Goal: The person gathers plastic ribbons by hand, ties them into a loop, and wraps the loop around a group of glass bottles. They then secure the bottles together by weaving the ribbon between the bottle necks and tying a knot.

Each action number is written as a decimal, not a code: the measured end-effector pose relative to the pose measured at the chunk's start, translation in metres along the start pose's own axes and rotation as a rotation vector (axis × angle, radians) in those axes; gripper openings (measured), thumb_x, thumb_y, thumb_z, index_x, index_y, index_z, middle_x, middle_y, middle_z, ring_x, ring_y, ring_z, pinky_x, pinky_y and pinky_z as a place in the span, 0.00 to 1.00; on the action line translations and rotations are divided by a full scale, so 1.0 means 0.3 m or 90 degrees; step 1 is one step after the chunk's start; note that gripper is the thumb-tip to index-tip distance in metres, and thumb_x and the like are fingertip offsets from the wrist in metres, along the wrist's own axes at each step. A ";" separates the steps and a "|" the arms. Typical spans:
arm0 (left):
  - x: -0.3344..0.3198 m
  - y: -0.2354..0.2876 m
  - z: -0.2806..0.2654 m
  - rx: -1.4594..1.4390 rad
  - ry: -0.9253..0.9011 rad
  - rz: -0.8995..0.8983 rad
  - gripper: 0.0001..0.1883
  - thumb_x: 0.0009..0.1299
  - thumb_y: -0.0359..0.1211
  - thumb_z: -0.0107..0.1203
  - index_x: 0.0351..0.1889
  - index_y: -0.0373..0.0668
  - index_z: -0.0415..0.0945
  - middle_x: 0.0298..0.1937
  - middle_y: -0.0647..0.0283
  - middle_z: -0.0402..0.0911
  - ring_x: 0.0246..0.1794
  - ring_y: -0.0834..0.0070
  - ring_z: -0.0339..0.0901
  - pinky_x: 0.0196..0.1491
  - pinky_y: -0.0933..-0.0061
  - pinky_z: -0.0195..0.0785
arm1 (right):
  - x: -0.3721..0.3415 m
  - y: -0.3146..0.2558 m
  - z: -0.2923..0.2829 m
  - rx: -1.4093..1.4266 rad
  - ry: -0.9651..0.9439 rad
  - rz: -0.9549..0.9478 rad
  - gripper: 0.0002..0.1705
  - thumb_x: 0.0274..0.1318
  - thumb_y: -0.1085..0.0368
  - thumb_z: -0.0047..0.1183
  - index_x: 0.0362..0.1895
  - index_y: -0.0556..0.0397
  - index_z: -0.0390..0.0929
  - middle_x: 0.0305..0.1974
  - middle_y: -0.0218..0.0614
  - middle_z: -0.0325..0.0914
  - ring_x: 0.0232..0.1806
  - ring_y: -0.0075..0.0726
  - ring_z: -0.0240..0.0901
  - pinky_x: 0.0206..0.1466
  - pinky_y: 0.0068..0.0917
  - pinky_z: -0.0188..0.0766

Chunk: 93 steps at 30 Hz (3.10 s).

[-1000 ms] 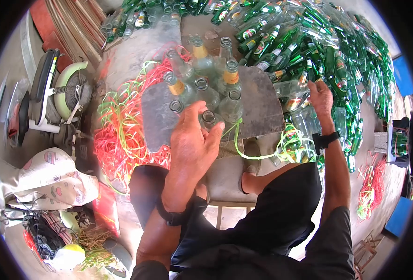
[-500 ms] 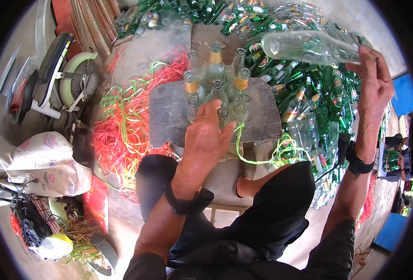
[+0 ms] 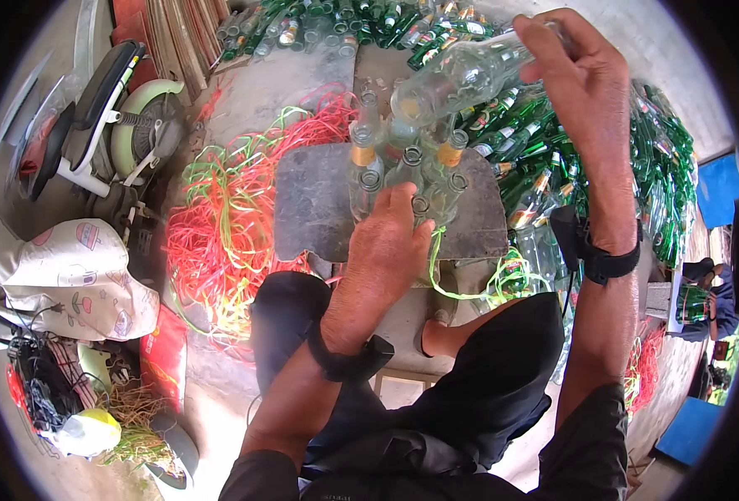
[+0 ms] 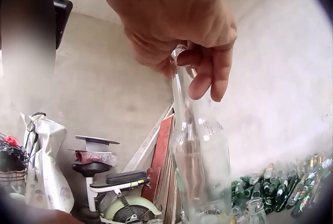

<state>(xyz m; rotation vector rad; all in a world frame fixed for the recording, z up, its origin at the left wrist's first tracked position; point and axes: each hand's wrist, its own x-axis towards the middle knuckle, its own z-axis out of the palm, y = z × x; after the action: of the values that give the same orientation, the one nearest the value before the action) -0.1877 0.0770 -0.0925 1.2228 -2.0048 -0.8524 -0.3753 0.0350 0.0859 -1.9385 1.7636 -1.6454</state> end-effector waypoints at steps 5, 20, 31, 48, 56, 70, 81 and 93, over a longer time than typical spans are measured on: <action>-0.002 -0.005 0.007 0.023 0.031 0.025 0.26 0.65 0.30 0.65 0.60 0.35 0.70 0.48 0.46 0.78 0.34 0.53 0.81 0.41 0.54 0.74 | 0.002 0.122 0.057 -0.034 -0.106 0.027 0.13 0.65 0.56 0.61 0.39 0.52 0.83 0.25 0.21 0.75 0.27 0.16 0.73 0.31 0.17 0.63; 0.006 0.021 0.000 0.058 0.028 0.032 0.26 0.66 0.32 0.65 0.60 0.35 0.70 0.48 0.44 0.78 0.36 0.50 0.81 0.43 0.52 0.74 | -0.020 0.168 0.197 -0.124 -0.155 -0.022 0.10 0.62 0.59 0.63 0.35 0.52 0.82 0.16 0.20 0.63 0.20 0.13 0.53 0.22 0.23 0.52; 0.031 0.000 -0.002 -0.045 0.051 0.020 0.25 0.65 0.28 0.66 0.61 0.38 0.74 0.53 0.56 0.81 0.29 0.74 0.77 0.33 0.71 0.73 | -0.002 0.219 0.241 -0.143 -0.092 -0.252 0.16 0.45 0.55 0.57 0.22 0.56 0.80 0.24 0.55 0.79 0.31 0.59 0.81 0.37 0.48 0.79; 0.156 -0.003 -0.065 0.230 0.215 0.291 0.19 0.73 0.40 0.62 0.56 0.39 0.78 0.56 0.53 0.81 0.57 0.57 0.75 0.61 0.57 0.63 | -0.030 0.230 0.350 -0.162 -0.079 -0.069 0.12 0.36 0.56 0.58 0.20 0.51 0.83 0.23 0.46 0.82 0.29 0.54 0.84 0.36 0.46 0.80; 0.199 -0.094 -0.034 0.250 0.101 0.281 0.23 0.73 0.40 0.60 0.61 0.37 0.75 0.60 0.51 0.78 0.64 0.52 0.71 0.68 0.53 0.58 | -0.111 0.324 0.467 -0.161 -0.039 -0.092 0.11 0.41 0.56 0.61 0.23 0.48 0.86 0.25 0.43 0.83 0.30 0.49 0.84 0.35 0.44 0.76; 0.255 -0.144 -0.054 0.301 0.062 0.229 0.22 0.73 0.38 0.60 0.60 0.36 0.77 0.63 0.49 0.76 0.70 0.48 0.64 0.70 0.49 0.57 | -0.176 0.375 0.521 -0.174 -0.153 0.000 0.11 0.45 0.54 0.63 0.30 0.44 0.87 0.38 0.40 0.83 0.48 0.45 0.78 0.56 0.41 0.64; 0.255 -0.172 -0.048 0.331 0.057 0.236 0.20 0.74 0.41 0.59 0.57 0.39 0.81 0.65 0.53 0.76 0.71 0.47 0.63 0.71 0.49 0.57 | -0.186 0.374 0.529 -0.207 -0.131 0.009 0.10 0.46 0.57 0.62 0.33 0.45 0.88 0.40 0.39 0.84 0.48 0.45 0.78 0.58 0.43 0.61; 0.261 -0.136 -0.028 0.315 0.093 0.297 0.15 0.67 0.36 0.64 0.48 0.37 0.83 0.55 0.52 0.81 0.63 0.46 0.71 0.72 0.46 0.56 | -0.193 0.391 0.463 -0.338 -0.324 -0.008 0.13 0.53 0.52 0.57 0.34 0.43 0.87 0.35 0.38 0.86 0.43 0.45 0.86 0.51 0.52 0.77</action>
<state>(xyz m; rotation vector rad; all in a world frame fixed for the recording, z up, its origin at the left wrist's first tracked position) -0.1895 -0.0109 -0.1055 0.9547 -2.3155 -0.0374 -0.3475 -0.0432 -0.0858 -2.2842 2.0768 -0.6053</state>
